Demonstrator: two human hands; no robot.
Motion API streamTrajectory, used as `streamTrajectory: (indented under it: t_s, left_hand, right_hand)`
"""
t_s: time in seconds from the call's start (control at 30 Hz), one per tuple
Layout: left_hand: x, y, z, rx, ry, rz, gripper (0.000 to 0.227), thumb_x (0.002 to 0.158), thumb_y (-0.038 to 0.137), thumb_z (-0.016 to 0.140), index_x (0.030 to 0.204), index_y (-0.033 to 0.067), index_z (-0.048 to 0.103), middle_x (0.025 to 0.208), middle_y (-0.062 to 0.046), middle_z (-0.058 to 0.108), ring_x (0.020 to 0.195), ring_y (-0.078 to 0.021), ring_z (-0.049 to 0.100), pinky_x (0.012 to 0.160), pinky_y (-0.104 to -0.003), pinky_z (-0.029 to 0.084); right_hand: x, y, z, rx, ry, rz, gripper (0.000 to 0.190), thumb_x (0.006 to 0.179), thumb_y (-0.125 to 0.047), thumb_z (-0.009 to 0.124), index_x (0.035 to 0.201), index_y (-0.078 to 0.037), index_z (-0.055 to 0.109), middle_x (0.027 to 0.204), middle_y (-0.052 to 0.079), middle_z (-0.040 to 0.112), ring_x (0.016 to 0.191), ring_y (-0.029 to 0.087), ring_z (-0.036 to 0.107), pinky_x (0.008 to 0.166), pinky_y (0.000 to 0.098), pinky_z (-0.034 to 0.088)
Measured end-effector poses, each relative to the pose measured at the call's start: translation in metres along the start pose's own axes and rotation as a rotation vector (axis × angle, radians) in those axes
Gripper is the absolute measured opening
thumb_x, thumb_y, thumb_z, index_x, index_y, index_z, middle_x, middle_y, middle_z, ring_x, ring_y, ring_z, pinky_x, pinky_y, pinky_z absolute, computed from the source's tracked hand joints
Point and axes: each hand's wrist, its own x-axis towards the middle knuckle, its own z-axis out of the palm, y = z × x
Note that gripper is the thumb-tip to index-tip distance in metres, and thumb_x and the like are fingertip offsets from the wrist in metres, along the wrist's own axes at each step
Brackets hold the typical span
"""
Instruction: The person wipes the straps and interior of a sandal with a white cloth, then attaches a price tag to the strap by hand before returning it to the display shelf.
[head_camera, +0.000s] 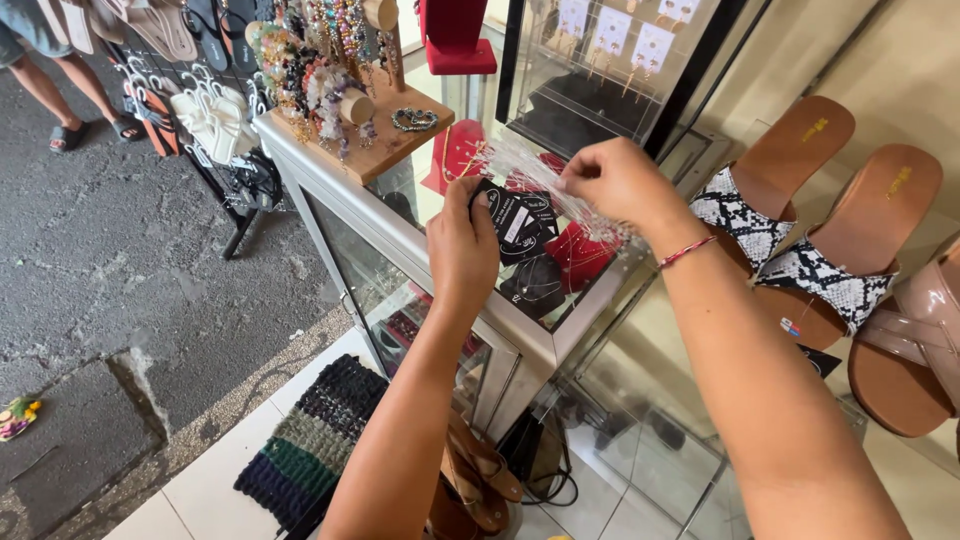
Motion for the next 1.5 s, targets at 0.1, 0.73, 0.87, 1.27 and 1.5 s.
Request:
streamTrajectory:
  t_s: [0.1, 0.73, 0.87, 1.27, 1.5]
  left_hand:
    - [0.0, -0.001, 0.001, -0.006, 0.012, -0.002, 0.015, 0.103, 0.01, 0.056, 0.116, 0.0016, 0.059, 0.092, -0.023, 0.073, 0.086, -0.0419, 0.071, 0.075, -0.046, 0.055]
    - [0.014, -0.008, -0.001, -0.141, 0.022, -0.095, 0.023, 0.097, 0.014, 0.059, 0.108, -0.0007, 0.073, 0.092, -0.015, 0.073, 0.083, -0.0189, 0.068, 0.077, -0.034, 0.053]
    - [0.027, 0.003, -0.001, -0.121, -0.044, -0.279, 0.039, 0.098, 0.032, 0.07, 0.089, -0.0049, 0.076, 0.06, -0.01, 0.057, 0.058, -0.0116, 0.05, 0.056, -0.033, 0.043]
    - [0.03, -0.001, 0.023, -0.325, -0.141, -0.168, 0.031, 0.099, 0.026, 0.07, 0.095, -0.0038, 0.077, 0.061, -0.002, 0.058, 0.058, -0.0045, 0.045, 0.052, -0.029, 0.04]
    - [0.026, 0.002, 0.033, -0.269, -0.175, -0.18, 0.026, 0.096, 0.022, 0.069, 0.098, -0.0024, 0.076, 0.068, -0.009, 0.066, 0.059, -0.0093, 0.054, 0.055, -0.031, 0.045]
  right_hand:
    - [-0.005, -0.003, -0.013, 0.039, 0.035, -0.048, 0.018, 0.088, -0.018, 0.081, 0.093, -0.001, 0.078, 0.073, 0.004, 0.072, 0.063, 0.007, 0.057, 0.059, 0.0265, 0.047]
    - [-0.043, -0.014, -0.005, 0.059, 0.156, -0.271, 0.012, 0.097, -0.011, 0.072, 0.102, -0.001, 0.069, 0.083, 0.003, 0.071, 0.073, 0.01, 0.059, 0.065, 0.0287, 0.051]
    - [-0.061, -0.029, 0.002, -0.176, 0.259, -0.511, 0.012, 0.097, -0.011, 0.072, 0.103, -0.002, 0.069, 0.093, 0.012, 0.069, 0.077, 0.022, 0.066, 0.068, 0.0354, 0.052]
    - [-0.036, -0.034, 0.014, 0.096, 0.347, -0.487, 0.017, 0.104, -0.017, 0.068, 0.112, -0.002, 0.073, 0.098, 0.009, 0.065, 0.083, 0.018, 0.064, 0.076, 0.0308, 0.051]
    - [-0.004, -0.044, 0.016, 0.34, 0.179, -0.355, 0.021, 0.098, -0.023, 0.075, 0.105, -0.003, 0.077, 0.095, 0.002, 0.071, 0.081, 0.011, 0.062, 0.073, 0.0282, 0.052]
